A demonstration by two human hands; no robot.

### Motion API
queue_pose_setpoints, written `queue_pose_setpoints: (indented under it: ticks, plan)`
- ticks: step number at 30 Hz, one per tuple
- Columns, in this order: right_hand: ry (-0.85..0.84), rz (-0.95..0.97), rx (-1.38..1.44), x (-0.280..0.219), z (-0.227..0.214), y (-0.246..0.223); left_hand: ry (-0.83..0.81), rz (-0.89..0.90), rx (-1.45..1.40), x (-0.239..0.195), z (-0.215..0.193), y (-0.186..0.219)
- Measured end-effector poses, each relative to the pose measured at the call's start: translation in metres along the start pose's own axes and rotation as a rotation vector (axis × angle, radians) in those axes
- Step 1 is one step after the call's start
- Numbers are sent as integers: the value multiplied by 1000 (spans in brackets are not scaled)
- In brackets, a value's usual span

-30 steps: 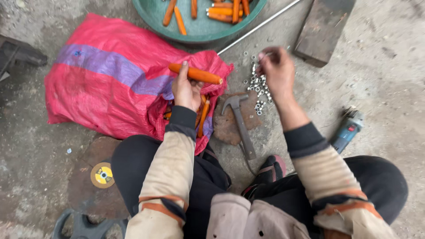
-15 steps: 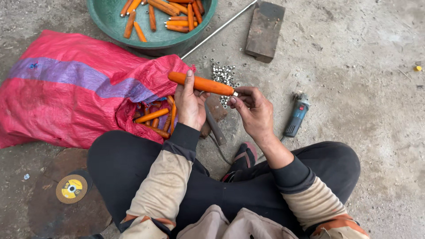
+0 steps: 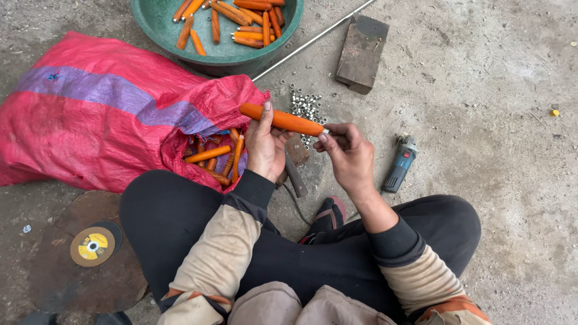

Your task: The person sits on the ground and repeatedly picks up small metal rings, places them onto orange cylindrical rods, and taps them into place with a hammer. The finished rods are placed into a green basin.

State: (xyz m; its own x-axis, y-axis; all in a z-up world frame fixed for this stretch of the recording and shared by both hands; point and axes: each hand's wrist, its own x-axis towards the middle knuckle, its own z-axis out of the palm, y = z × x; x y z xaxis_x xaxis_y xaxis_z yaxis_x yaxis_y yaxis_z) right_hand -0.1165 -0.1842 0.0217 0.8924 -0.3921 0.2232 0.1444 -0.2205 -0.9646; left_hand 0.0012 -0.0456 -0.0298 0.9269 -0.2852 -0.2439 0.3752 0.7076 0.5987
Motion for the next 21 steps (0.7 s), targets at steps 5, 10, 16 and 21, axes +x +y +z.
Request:
queue_pose_setpoints:
  ticks: [5, 10, 16, 21]
  plan:
    - [-17, -33, -271, 2, 8, -11, 16, -188, -105, 15, -28, -13]
    - [-182, -95, -93, 16, 27, 9, -14, -355, -127, 26, -50, -32]
    - [-53, 79, -422, 30, 35, 37, -32, -583, 240, 19, -47, -36]
    - [-81, 21, -551, 40, 35, 64, -174, 361, 1258, 17, -45, -32]
